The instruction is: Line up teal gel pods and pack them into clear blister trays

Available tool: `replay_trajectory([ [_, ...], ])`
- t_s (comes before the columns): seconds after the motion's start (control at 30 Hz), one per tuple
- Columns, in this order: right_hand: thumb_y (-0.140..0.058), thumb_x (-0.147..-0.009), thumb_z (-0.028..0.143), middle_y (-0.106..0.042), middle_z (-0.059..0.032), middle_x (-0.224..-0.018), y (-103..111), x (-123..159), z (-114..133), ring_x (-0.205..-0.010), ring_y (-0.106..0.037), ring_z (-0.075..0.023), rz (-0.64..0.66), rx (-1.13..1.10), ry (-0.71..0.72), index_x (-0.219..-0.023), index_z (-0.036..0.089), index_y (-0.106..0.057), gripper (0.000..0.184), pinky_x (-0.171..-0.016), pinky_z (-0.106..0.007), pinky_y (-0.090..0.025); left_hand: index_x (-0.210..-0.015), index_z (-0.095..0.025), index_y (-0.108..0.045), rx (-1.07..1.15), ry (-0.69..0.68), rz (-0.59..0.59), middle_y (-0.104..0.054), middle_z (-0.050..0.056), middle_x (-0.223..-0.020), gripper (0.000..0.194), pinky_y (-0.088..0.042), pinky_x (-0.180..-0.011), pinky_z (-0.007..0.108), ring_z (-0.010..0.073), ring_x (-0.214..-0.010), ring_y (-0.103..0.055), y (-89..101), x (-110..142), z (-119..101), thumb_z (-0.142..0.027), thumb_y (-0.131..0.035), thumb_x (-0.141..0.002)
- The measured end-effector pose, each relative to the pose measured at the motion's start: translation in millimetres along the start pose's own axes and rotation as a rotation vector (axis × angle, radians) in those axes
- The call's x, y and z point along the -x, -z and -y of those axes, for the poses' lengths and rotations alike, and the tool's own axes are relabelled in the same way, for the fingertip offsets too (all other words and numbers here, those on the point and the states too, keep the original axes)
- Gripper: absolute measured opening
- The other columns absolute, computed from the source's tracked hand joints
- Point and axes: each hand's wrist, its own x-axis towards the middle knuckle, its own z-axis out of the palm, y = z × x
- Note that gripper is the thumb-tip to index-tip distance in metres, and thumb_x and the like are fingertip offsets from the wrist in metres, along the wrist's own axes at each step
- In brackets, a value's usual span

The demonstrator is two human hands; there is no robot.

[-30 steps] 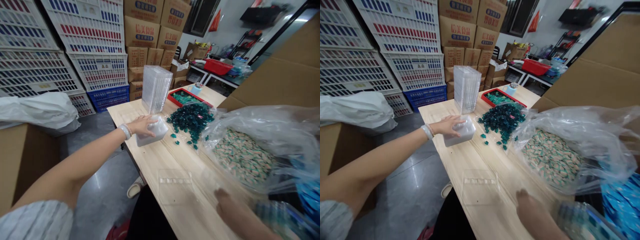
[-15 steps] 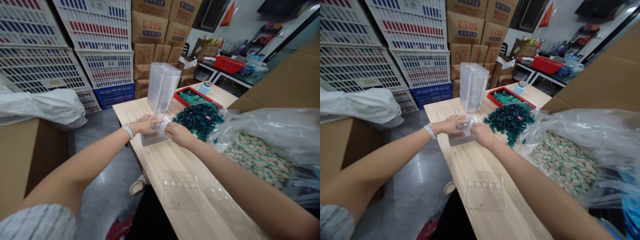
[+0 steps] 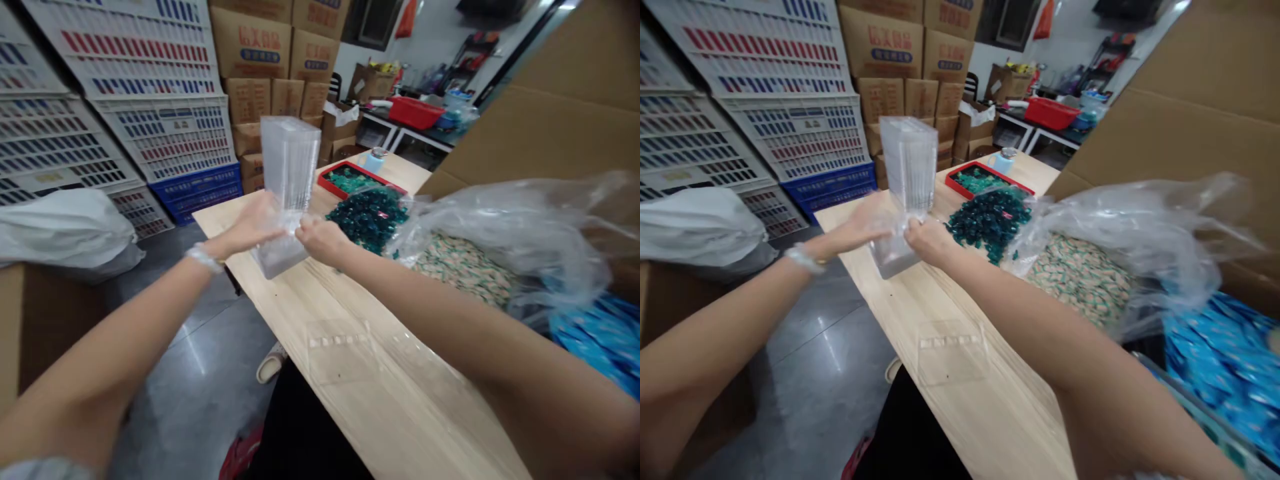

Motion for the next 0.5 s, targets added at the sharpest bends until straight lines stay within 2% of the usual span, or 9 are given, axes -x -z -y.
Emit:
replay_trajectory([
  [0.07,-0.035,-0.080,0.017,-0.052,-0.0142,-0.105,15,53,-6,-0.086,-0.052,-0.0234,-0.133,-0.038,-0.207,-0.100,0.014,-0.052,0.026,-0.062,-0.031,-0.038,-0.129,-0.025,-0.015,0.037,0.047,-0.443,-0.023,0.005,-0.136,0.055,-0.024,-0.101,0.036,0.0174,-0.124,-0.024,3.1,26,-18,-0.045,-0.034,-0.081],
  [0.1,-0.035,-0.080,0.022,-0.053,-0.0137,-0.103,19,89,-4,-0.084,-0.053,-0.0228,-0.126,-0.081,-0.286,-0.098,0.015,-0.052,0.026,-0.062,-0.030,-0.038,-0.127,-0.028,-0.020,0.052,0.057,-0.523,-0.028,0.003,-0.132,0.048,-0.028,-0.100,0.035,0.0154,-0.121,-0.030,-3.8,43,-29,-0.042,-0.033,-0.083],
  [0.13,-0.034,-0.080,0.025,-0.055,-0.0132,-0.097,21,128,3,-0.079,-0.054,-0.0215,-0.055,-0.139,-0.346,-0.094,0.017,-0.054,0.025,-0.060,-0.030,-0.038,-0.124,-0.031,-0.024,0.067,-0.009,-0.461,-0.036,0.002,-0.127,0.045,-0.032,-0.098,0.034,0.0149,-0.117,-0.035,-16.8,61,-41,-0.041,-0.036,-0.082],
  [0.17,-0.034,-0.080,0.026,-0.058,-0.0120,-0.089,20,168,15,-0.072,-0.054,-0.0196,0.075,-0.223,-0.362,-0.087,0.018,-0.055,0.023,-0.058,-0.030,-0.038,-0.121,-0.033,-0.029,0.095,-0.145,-0.278,-0.042,0.000,-0.123,0.041,-0.032,-0.098,0.034,0.0146,-0.115,-0.038,-34.8,80,-53,-0.041,-0.038,-0.082],
  [0.23,-0.034,-0.080,0.023,-0.060,-0.0086,-0.079,6,243,48,-0.061,-0.055,-0.0158,0.367,-0.434,-0.287,-0.082,0.022,-0.057,0.022,-0.054,-0.028,-0.038,-0.115,-0.033,-0.041,0.116,-0.494,0.256,-0.044,-0.001,-0.125,0.040,-0.034,-0.098,0.032,0.0166,-0.116,-0.039,-79.3,111,-77,-0.049,-0.041,-0.078],
  [0.27,-0.035,-0.078,0.019,-0.061,-0.0077,-0.081,-5,273,65,-0.059,-0.055,-0.0153,0.474,-0.487,-0.286,-0.083,0.023,-0.057,0.024,-0.053,-0.027,-0.038,-0.108,-0.031,-0.048,0.099,-0.589,0.390,-0.042,0.000,-0.127,0.040,-0.033,-0.098,0.034,0.0193,-0.117,-0.037,-101.2,121,-88,-0.053,-0.042,-0.075],
  [0.37,-0.037,-0.073,0.009,-0.062,-0.0092,-0.085,-46,320,103,-0.062,-0.058,-0.0180,0.646,-0.485,-0.297,-0.082,0.019,-0.060,0.027,-0.053,-0.029,-0.038,-0.103,-0.025,-0.055,0.001,-0.606,0.484,-0.045,0.002,-0.125,0.031,-0.025,-0.102,0.038,0.0202,-0.123,-0.030,-141.7,123,-110,-0.037,-0.033,-0.084],
  [0.43,-0.037,-0.075,0.008,-0.063,-0.0101,-0.084,-67,324,110,-0.064,-0.059,-0.0190,0.613,-0.457,-0.318,-0.080,0.017,-0.061,0.026,-0.055,-0.029,-0.039,-0.100,-0.024,-0.056,-0.033,-0.611,0.463,-0.048,0.003,-0.121,0.029,-0.023,-0.102,0.039,0.0197,-0.122,-0.030,-139.0,103,-111,-0.030,-0.033,-0.084],
  [0.5,-0.042,-0.077,0.014,-0.063,-0.0091,-0.082,-77,317,103,-0.068,-0.059,-0.0192,0.530,-0.470,-0.323,-0.082,0.017,-0.061,0.020,-0.058,-0.028,-0.039,-0.101,-0.023,-0.056,-0.046,-0.613,0.394,-0.046,0.004,-0.123,0.028,-0.023,-0.101,0.039,0.0201,-0.120,-0.033,-117.1,72,-100,-0.033,-0.038,-0.082],
])
